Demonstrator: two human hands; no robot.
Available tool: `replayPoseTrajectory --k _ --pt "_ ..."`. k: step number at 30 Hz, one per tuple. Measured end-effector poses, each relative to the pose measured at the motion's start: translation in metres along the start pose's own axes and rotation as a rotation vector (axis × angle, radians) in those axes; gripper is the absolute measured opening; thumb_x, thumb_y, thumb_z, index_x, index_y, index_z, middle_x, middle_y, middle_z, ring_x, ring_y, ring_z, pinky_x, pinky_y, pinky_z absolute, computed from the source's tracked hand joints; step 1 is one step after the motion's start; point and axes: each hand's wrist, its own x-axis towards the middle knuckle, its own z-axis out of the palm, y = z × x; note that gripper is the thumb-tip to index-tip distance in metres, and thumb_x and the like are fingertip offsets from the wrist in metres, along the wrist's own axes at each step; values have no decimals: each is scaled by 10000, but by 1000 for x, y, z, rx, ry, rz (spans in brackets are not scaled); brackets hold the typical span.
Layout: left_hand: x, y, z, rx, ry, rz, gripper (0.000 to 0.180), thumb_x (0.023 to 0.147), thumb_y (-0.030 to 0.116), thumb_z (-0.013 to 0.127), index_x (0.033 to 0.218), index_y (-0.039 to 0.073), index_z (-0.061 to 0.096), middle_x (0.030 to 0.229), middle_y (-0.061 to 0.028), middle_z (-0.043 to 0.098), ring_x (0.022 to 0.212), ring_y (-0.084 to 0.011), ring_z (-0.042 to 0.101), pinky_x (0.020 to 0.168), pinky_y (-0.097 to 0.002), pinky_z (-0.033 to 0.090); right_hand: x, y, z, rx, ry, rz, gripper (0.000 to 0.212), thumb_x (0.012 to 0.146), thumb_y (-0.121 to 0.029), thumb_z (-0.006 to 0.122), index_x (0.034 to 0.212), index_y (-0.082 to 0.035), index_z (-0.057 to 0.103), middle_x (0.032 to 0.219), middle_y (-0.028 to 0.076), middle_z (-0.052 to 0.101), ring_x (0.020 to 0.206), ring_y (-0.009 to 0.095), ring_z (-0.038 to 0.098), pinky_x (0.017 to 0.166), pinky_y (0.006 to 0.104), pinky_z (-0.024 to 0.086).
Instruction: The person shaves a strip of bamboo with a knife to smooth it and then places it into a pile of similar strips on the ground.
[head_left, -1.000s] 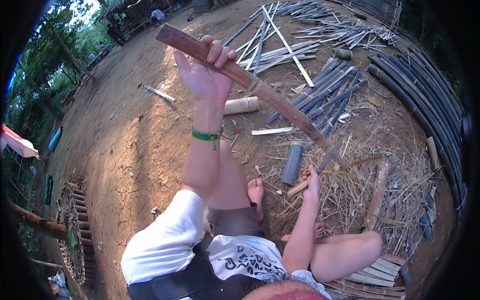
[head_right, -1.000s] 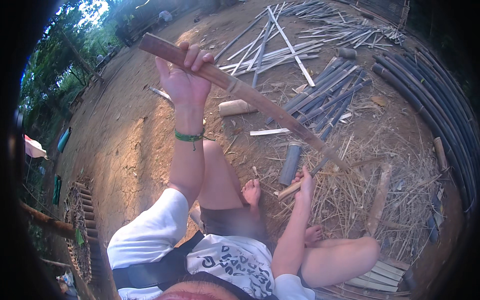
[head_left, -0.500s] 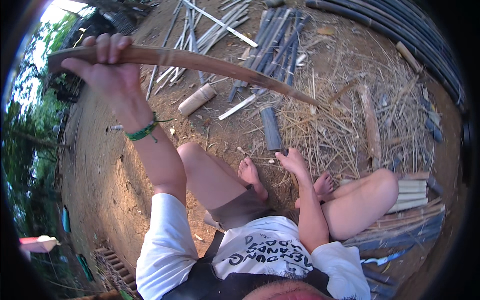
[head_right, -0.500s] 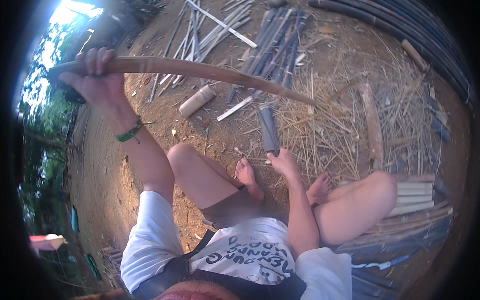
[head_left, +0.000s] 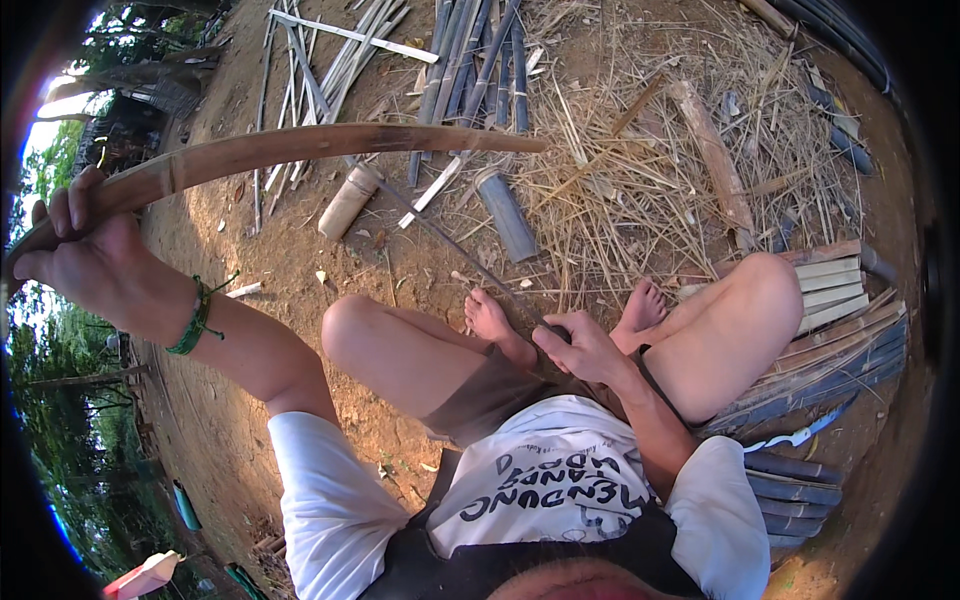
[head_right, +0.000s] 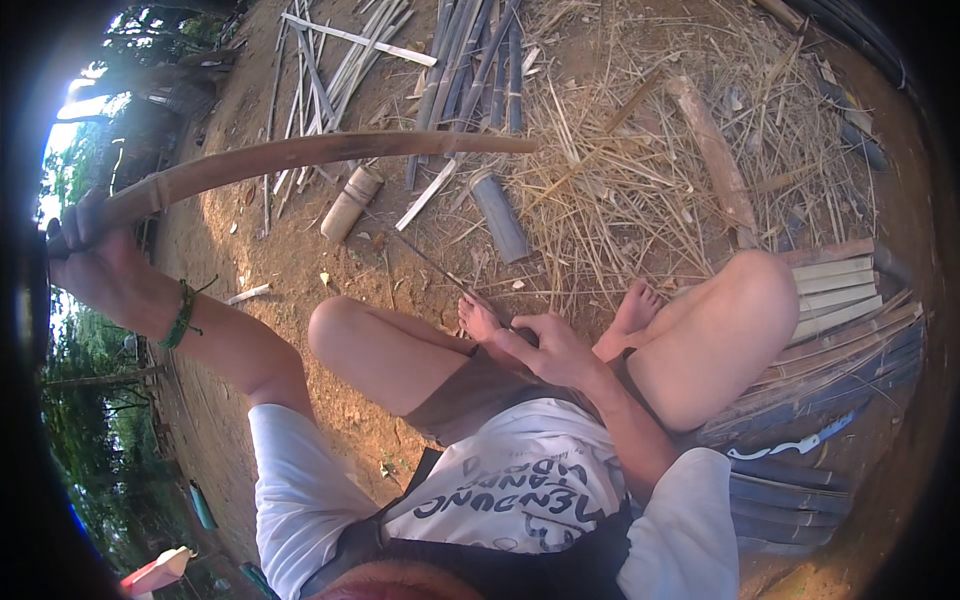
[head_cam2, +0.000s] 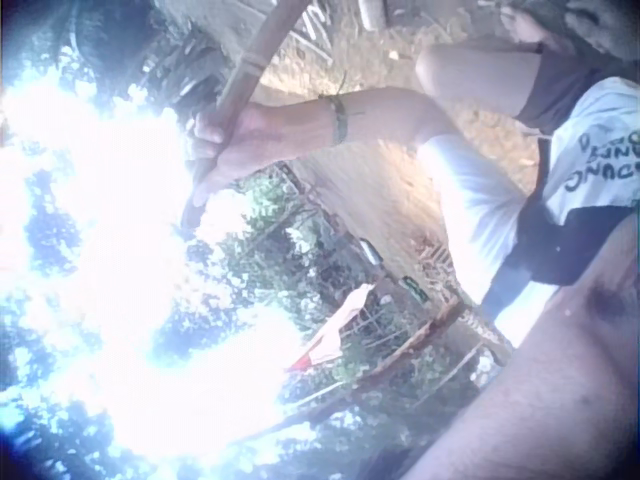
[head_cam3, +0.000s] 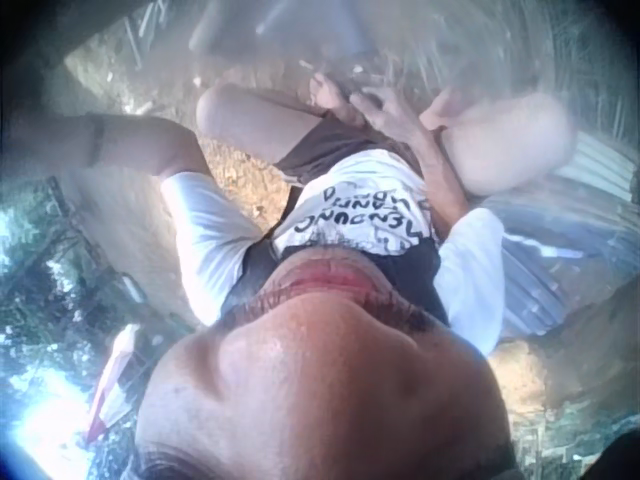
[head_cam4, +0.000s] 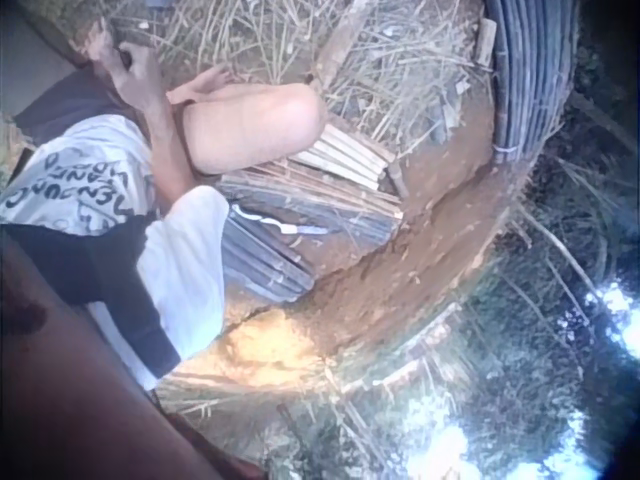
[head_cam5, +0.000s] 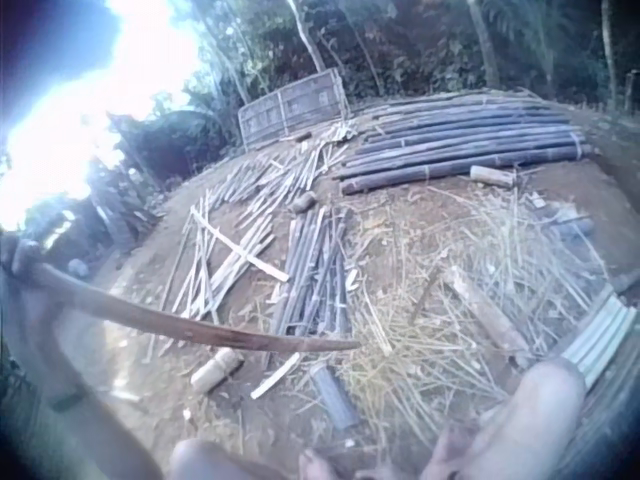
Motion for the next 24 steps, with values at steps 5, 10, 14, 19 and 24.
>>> replayPoseTrajectory --k 5,10,14,19,24 --pt "0 -6 0 -1 -164 -66 464 1002 520 504 868 77 479 576 -22 393 519 -128 440 711 -329 522 0 -46 -10 -44 -76 -21 499 992 -403 575 674 -20 530 517 -6 491 467 73 464 434 270 347" --pt "-24 -32 36 309 86 101 649 870 737 423 842 96 514 584 -3 422 514 -143 440 693 -390 504 -17 -26 -18 59 -146 -36 498 999 -418 562 736 4 596 519 28 494 478 90 459 464 292 349" --pt "-16 -28 26 -8 -137 -40 686 774 807 518 771 122 567 563 31 455 505 -129 446 676 -364 476 -15 -48 -5 282 -11 85 505 1018 -414 533 771 20 612 523 29 479 509 80 454 479 299 344" --pt "-53 -25 60 -330 -526 -203 601 842 717 617 664 146 556 529 62 494 494 -83 464 529 -252 370 29 -98 19 190 83 -167 649 1038 -570 374 690 -39 512 560 -8 469 484 88 447 493 272 359" --pt "-98 -5 76 -287 -516 -134 613 757 722 705 765 115 614 576 57 556 505 -68 497 548 -253 408 35 -144 44 114 104 -387 532 1008 -457 505 729 -5 536 508 99 457 448 259 477 509 344 386"
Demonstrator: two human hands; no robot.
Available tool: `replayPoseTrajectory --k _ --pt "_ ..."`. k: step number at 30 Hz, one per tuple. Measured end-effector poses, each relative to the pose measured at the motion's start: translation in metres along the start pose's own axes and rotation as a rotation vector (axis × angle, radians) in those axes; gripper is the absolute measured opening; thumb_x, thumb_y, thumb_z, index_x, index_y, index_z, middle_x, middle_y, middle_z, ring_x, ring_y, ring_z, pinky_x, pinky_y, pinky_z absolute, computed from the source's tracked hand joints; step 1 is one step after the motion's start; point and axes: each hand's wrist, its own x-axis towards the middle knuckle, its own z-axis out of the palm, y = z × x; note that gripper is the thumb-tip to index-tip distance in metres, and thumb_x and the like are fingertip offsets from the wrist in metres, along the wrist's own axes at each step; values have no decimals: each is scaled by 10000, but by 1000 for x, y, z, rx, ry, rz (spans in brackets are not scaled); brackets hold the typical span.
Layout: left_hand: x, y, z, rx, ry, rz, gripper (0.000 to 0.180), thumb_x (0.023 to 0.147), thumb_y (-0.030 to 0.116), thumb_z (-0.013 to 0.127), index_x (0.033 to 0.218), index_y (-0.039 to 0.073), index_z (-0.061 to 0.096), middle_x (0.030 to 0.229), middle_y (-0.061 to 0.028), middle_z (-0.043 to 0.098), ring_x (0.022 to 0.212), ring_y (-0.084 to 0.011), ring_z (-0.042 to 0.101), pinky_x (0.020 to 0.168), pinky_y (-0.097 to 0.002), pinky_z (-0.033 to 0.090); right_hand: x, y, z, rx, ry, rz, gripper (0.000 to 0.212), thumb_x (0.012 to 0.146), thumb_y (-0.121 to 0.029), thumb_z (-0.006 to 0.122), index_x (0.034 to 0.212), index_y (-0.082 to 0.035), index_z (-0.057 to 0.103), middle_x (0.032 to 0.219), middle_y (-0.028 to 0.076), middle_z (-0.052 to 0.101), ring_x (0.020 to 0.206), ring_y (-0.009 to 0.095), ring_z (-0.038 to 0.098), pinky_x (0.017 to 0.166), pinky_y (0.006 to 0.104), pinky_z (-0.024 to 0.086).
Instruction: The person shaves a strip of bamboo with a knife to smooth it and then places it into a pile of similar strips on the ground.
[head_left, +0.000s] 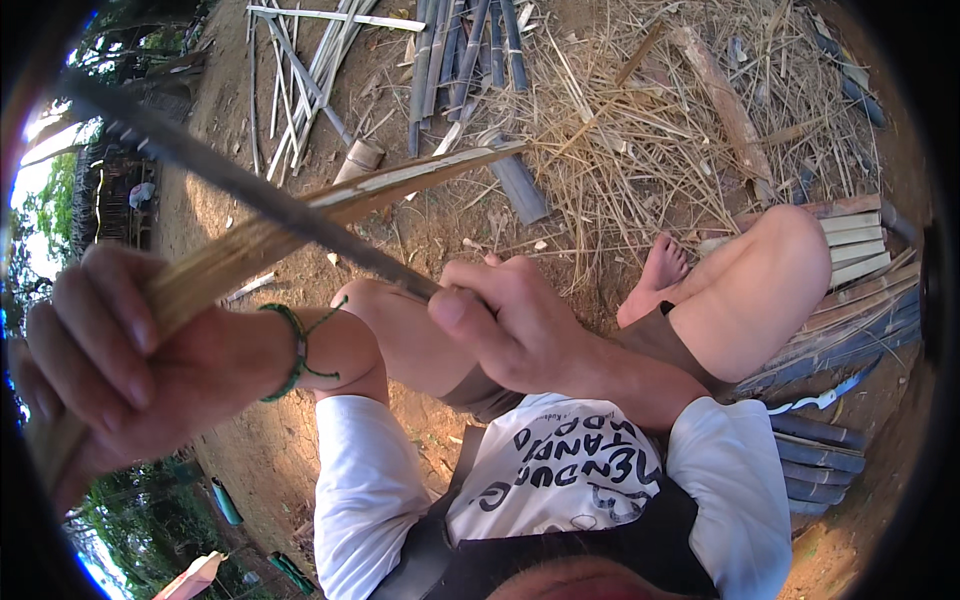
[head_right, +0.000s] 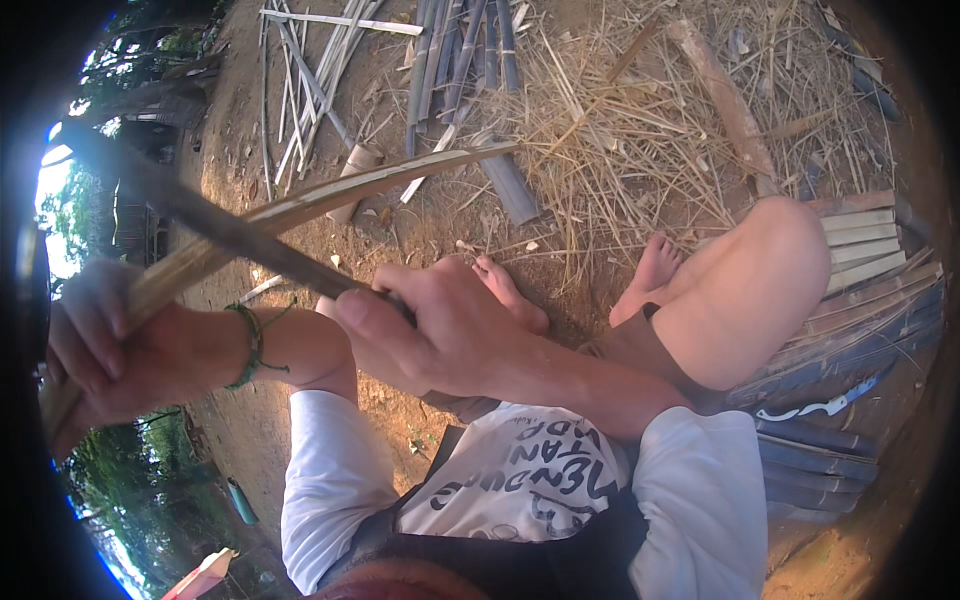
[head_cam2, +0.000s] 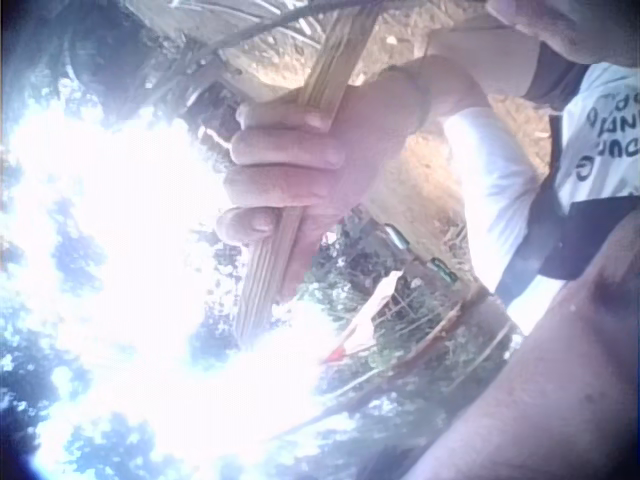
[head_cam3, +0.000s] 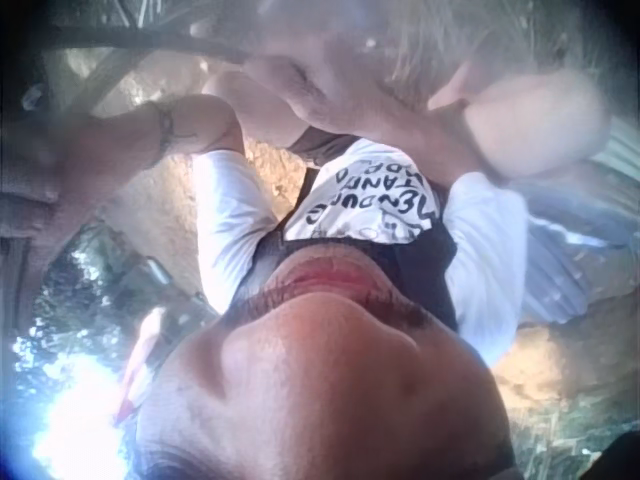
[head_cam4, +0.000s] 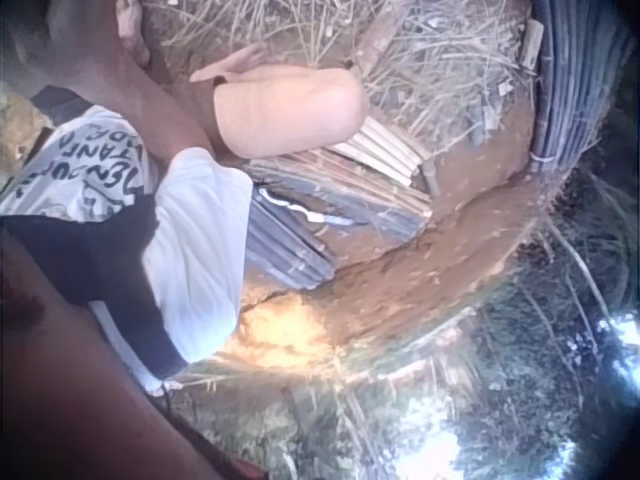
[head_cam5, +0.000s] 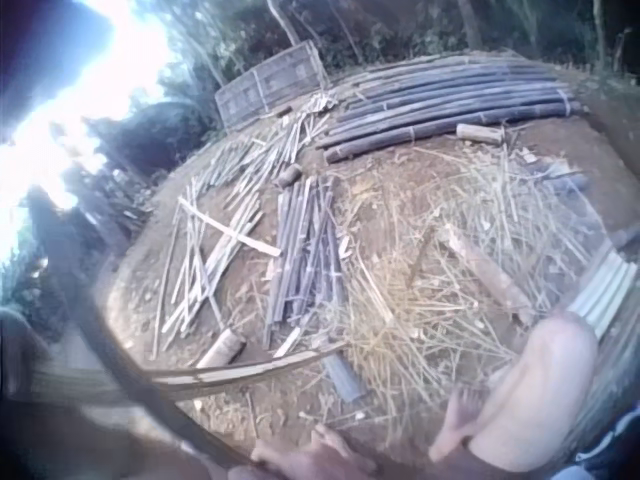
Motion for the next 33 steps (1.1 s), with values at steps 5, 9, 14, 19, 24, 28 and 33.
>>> replayPoseTrajectory --k 5,9,14,19,24,28,33 --pt "-23 3 16 151 9 107 433 913 532 660 871 105 607 618 47 609 531 -78 560 566 -240 425 -12 57 -14 -163 128 328 467 1005 -384 534 767 12 607 571 171 552 521 311 598 521 411 428" --pt "-40 -4 32 189 43 234 242 974 342 620 928 105 593 646 48 600 531 -82 544 583 -249 444 -19 105 -24 -115 228 503 491 1015 -402 521 760 7 616 556 165 533 515 278 588 528 400 439" --pt "-49 -6 49 240 160 224 495 908 593 632 915 99 628 658 39 577 581 -83 532 615 -267 433 -12 31 -6 -109 35 104 515 1030 -389 497 725 17 586 510 121 483 476 199 527 739 364 515" --pt "-53 -3 48 210 193 255 492 909 590 623 904 98 614 630 37 555 551 -84 515 584 -279 443 -18 66 -6 -32 58 149 470 1023 -318 508 705 24 558 486 127 430 421 213 466 996 386 471" --pt "-52 0 45 344 198 255 541 934 632 554 878 95 591 619 40 540 522 -81 489 546 -276 432 -19 52 -5 -243 84 145 531 964 -468 586 730 7 631 540 199 555 575 353 643 533 431 467" --pt "-56 -1 48 308 189 237 583 935 674 513 885 97 577 637 43 542 552 -88 506 582 -280 450 -25 55 -2 -372 107 -11 545 954 -498 586 737 -1 646 551 179 589 589 360 656 565 428 504" --pt "-57 7 34 291 150 187 621 876 723 553 854 102 578 632 42 533 565 -89 501 606 -279 453 -20 125 -32 -196 215 431 618 957 -563 546 754 6 678 556 183 616 575 343 678 568 467 505"
